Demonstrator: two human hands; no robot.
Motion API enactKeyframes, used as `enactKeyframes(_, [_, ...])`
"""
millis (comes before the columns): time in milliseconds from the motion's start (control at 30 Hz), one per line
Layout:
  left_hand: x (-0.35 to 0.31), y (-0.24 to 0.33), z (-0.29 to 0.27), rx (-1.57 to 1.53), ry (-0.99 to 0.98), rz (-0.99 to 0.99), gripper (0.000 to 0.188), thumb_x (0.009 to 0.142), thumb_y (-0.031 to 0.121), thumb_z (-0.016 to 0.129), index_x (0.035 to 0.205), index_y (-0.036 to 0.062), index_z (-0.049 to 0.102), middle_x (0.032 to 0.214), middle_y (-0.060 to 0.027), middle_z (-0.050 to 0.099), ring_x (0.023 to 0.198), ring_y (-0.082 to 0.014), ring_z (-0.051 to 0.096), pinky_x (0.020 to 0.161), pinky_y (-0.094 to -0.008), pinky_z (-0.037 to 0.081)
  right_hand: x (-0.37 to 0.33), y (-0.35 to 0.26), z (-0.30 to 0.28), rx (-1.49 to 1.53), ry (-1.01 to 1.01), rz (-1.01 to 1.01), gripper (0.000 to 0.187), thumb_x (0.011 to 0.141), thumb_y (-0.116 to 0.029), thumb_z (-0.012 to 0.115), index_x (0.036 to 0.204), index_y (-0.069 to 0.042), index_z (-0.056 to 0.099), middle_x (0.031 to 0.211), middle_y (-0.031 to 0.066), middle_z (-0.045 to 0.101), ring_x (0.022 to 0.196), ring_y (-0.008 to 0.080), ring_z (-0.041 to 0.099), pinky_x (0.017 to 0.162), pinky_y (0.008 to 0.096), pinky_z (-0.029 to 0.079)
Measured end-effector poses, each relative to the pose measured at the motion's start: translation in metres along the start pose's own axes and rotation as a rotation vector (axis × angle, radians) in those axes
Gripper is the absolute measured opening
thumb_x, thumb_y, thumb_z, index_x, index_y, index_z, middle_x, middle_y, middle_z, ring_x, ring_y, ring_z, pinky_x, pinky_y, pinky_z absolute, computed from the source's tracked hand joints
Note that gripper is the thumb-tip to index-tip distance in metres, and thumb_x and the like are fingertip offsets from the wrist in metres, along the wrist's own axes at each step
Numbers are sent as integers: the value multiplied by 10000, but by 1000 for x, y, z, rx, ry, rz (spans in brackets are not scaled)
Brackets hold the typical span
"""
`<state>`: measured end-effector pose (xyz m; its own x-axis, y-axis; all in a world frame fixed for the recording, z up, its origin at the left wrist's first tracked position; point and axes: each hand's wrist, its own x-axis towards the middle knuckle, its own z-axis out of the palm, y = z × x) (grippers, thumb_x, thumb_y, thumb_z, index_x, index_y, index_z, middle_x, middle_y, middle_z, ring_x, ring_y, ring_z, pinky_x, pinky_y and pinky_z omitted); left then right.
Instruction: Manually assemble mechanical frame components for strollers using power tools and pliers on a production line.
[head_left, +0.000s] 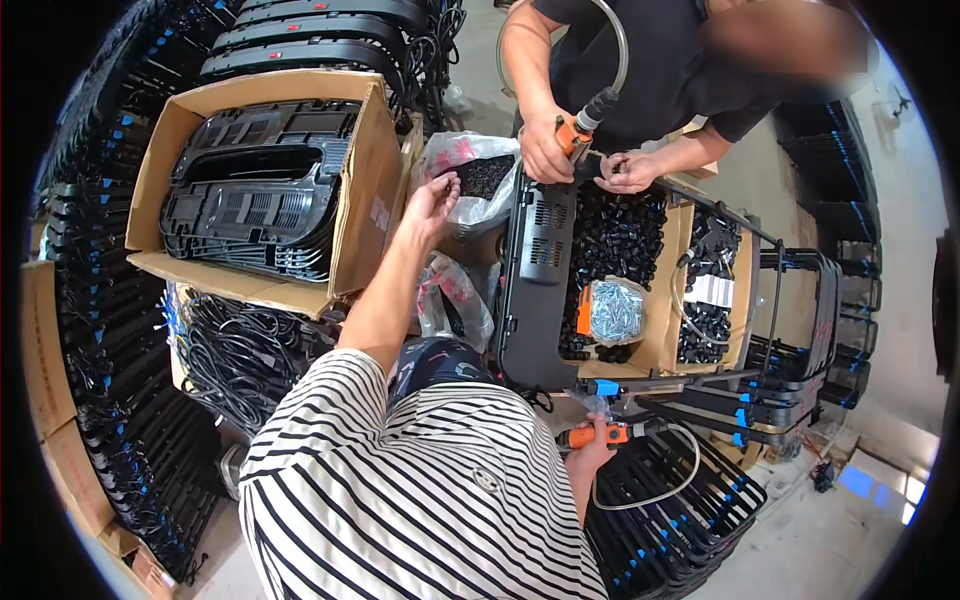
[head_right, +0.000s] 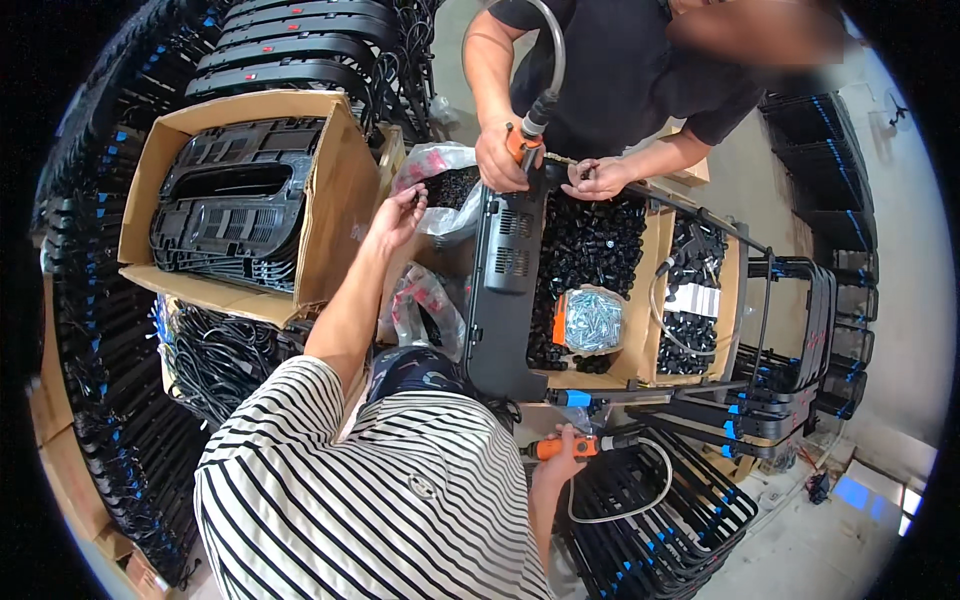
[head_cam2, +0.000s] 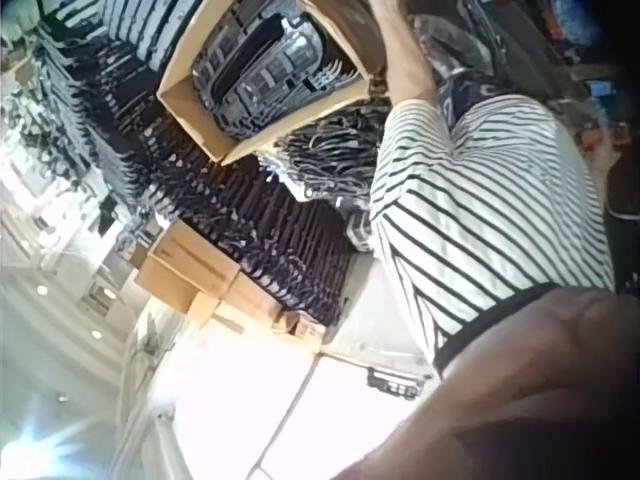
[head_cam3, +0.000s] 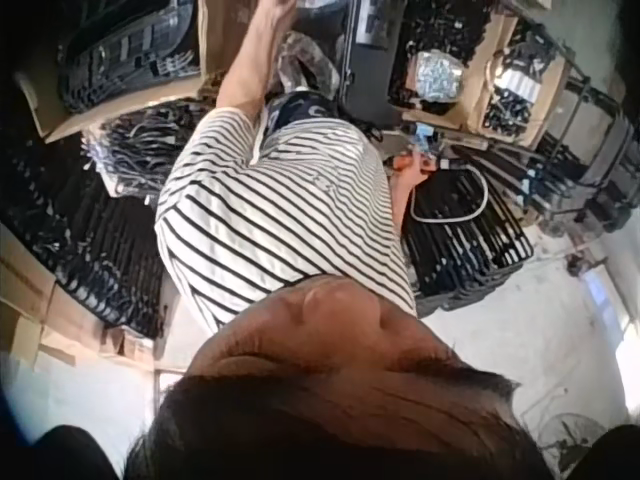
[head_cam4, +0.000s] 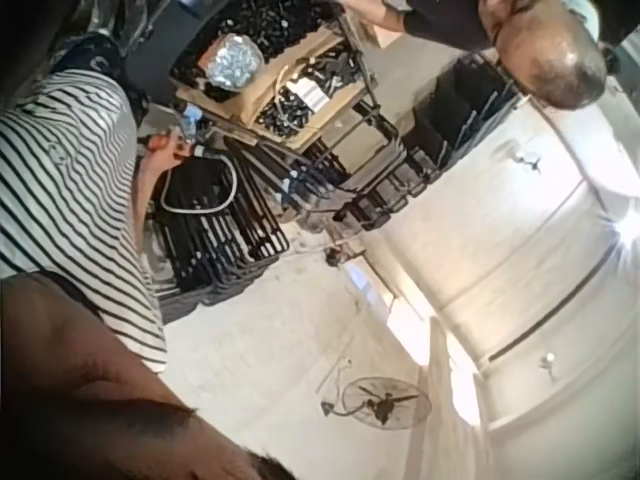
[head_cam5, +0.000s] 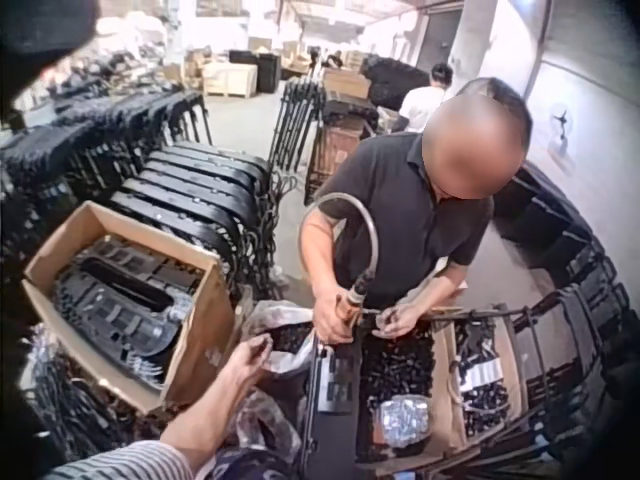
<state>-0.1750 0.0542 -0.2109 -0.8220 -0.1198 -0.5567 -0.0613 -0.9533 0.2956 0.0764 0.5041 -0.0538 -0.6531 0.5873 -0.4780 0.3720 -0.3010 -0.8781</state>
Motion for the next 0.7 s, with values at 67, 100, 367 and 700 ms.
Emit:
enactKeyframes(67, [-29, -4, 8, -74, 37, 9, 184, 962, 40, 502, 1097, -44, 594, 955, -110, 640, 816, -168, 601, 736, -260, 533, 2, -1, -4, 12, -22, 3, 127, 890, -47, 641, 952, -45, 530, 853, 94, 620, 644, 154, 570, 599, 298, 494])
enactKeyframes(100, [-41, -8, 8, -73, 32, 15, 184, 962, 40, 502, 1097, -44, 594, 955, -110, 640, 816, -168, 601, 736, -260, 533, 3, 0, -6, 18, -28, -5, 125, 890, -48, 642, 952, -45, 533, 853, 96, 621, 645, 156, 571, 599, 300, 495])
enactKeyframes(367, [-120, -62, -11, -35, -151, -101, 187, 958, 27, 503, 1113, -42, 580, 972, -124, 637, 808, -173, 611, 760, -275, 543, 10, -11, -17, 70, -107, -21, 129, 893, -56, 643, 970, -51, 539, 856, 102, 628, 648, 166, 574, 601, 300, 496])
enactKeyframes(700, [-250, -137, 59, 153, -238, -406, 184, 951, 66, 577, 1120, 2, 609, 979, -55, 653, 911, -159, 644, 826, -261, 541, -19, -112, 44, 458, -482, -343, 282, 997, -310, 466, 1010, -38, 540, 903, 107, 600, 691, 194, 517, 690, 354, 439])
